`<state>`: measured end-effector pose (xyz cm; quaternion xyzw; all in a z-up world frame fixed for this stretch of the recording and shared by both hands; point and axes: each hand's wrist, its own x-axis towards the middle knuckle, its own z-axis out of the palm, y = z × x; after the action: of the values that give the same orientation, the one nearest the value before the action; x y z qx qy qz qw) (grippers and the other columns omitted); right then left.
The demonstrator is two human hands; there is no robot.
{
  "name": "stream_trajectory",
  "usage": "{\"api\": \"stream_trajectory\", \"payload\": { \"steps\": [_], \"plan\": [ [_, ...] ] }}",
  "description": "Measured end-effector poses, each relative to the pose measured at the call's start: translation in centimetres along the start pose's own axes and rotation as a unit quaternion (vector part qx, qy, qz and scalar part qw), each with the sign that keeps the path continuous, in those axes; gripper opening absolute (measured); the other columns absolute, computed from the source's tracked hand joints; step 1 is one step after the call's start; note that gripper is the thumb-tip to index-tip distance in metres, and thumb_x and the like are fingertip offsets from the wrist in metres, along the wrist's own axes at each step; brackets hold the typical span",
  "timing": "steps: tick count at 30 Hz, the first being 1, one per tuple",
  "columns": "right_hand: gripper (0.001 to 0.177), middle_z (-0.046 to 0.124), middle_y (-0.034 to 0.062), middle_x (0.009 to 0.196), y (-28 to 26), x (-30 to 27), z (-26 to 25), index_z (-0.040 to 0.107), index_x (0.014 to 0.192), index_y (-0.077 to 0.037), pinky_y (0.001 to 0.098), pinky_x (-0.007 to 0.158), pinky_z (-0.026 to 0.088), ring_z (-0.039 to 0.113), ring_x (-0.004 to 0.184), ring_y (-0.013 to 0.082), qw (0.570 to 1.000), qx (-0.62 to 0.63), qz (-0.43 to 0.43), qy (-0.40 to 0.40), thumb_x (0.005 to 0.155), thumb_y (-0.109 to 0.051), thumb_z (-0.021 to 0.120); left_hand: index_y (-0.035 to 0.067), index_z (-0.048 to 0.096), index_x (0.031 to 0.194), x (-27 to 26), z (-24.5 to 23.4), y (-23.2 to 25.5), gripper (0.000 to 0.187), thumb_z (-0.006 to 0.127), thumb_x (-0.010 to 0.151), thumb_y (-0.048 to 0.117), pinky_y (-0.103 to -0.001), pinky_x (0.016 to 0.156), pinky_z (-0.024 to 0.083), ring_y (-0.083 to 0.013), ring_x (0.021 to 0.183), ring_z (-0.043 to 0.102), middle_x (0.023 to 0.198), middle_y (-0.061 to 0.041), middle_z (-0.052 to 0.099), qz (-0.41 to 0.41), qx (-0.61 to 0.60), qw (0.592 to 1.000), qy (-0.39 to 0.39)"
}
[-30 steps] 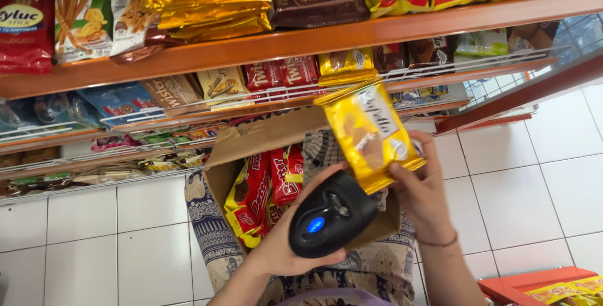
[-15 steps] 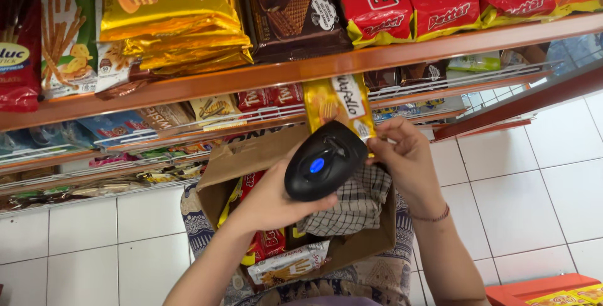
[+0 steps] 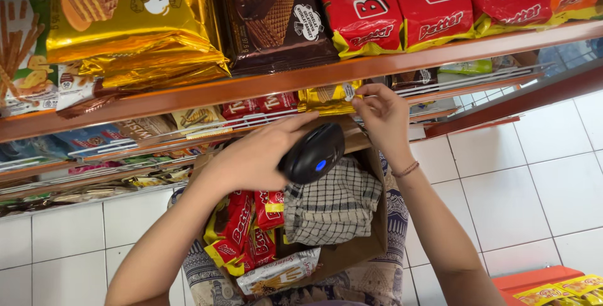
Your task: The person sits on the floor in a store aisle and stocks snack packages onto a shelf. They pick up packages from a cardboard box, wipe them with a cloth, scan them with a handheld barcode scanner, and place them on the shelf.
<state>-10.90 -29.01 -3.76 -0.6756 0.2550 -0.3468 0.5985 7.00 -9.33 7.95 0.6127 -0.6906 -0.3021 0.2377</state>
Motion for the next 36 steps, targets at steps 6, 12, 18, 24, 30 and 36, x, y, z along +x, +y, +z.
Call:
{"api": "stream_trajectory", "payload": {
  "steps": [6,12,18,24,30,36],
  "plan": [
    [0.015,0.069,0.0076,0.096,-0.9,0.9,0.8,0.067,0.103,0.004,0.0239,0.067,0.064,0.072,0.078,0.0104,0.995,-0.096,-0.009,0.038,0.092,-0.002,0.074,-0.002,0.060,0.132,1.9,0.8,-2.9,0.074,0.079,0.061,0.010,-0.038,0.119,0.032,-0.0362,0.149,0.034,0.165,-0.026,0.020,-0.028,-0.061,0.997,-0.032],
    [0.023,0.070,0.0111,0.094,-0.8,1.5,-0.2,0.070,0.094,0.004,0.0312,0.070,0.056,0.072,0.078,0.0186,0.947,-0.285,-0.148,-0.007,0.082,-0.008,0.086,-0.003,0.063,0.133,1.6,1.2,-3.9,0.074,0.080,0.062,0.010,-0.040,0.122,0.024,-0.0427,0.152,0.023,0.164,-0.033,0.015,0.024,-0.065,0.997,0.017],
    [0.025,0.073,0.0115,0.093,0.1,1.8,-0.5,0.072,0.092,0.001,0.0355,0.074,0.055,0.072,0.080,0.0240,0.938,-0.319,-0.138,0.001,0.078,-0.010,0.089,0.001,0.061,0.134,1.3,1.4,-4.2,0.073,0.079,0.065,0.014,-0.037,0.123,0.028,-0.0368,0.152,0.032,0.165,-0.027,0.027,-0.023,-0.081,0.996,0.013],
    [0.024,0.073,0.0129,0.093,0.9,2.0,0.0,0.070,0.088,0.001,0.0375,0.076,0.055,0.071,0.085,0.0277,0.926,-0.332,-0.176,0.034,0.080,-0.009,0.090,-0.005,0.052,0.141,1.7,1.8,-5.1,0.086,0.081,0.062,0.012,-0.039,0.124,0.024,-0.0387,0.153,0.027,0.164,-0.030,0.022,-0.002,-0.080,0.996,0.029],
    [0.027,0.072,0.0121,0.089,0.1,2.2,0.1,0.074,0.103,0.002,0.0394,0.075,0.054,0.070,0.082,0.0282,0.927,-0.345,-0.147,0.022,0.082,-0.008,0.089,-0.001,0.052,0.142,2.0,1.7,-5.4,0.083,0.080,0.065,0.015,-0.036,0.123,0.028,-0.0344,0.152,0.032,0.167,-0.026,0.023,-0.037,-0.103,0.994,0.019],
    [0.047,0.067,0.0163,0.105,-0.9,1.8,-1.1,0.067,0.111,0.002,0.0396,0.082,0.056,0.067,0.095,0.0294,0.915,-0.344,-0.197,-0.073,0.073,-0.012,0.091,-0.002,0.055,0.142,1.4,1.6,-4.8,0.082,0.079,0.064,0.011,-0.040,0.126,0.023,-0.0406,0.155,0.023,0.165,-0.031,0.021,0.017,-0.092,0.995,0.041]
  ]
}}
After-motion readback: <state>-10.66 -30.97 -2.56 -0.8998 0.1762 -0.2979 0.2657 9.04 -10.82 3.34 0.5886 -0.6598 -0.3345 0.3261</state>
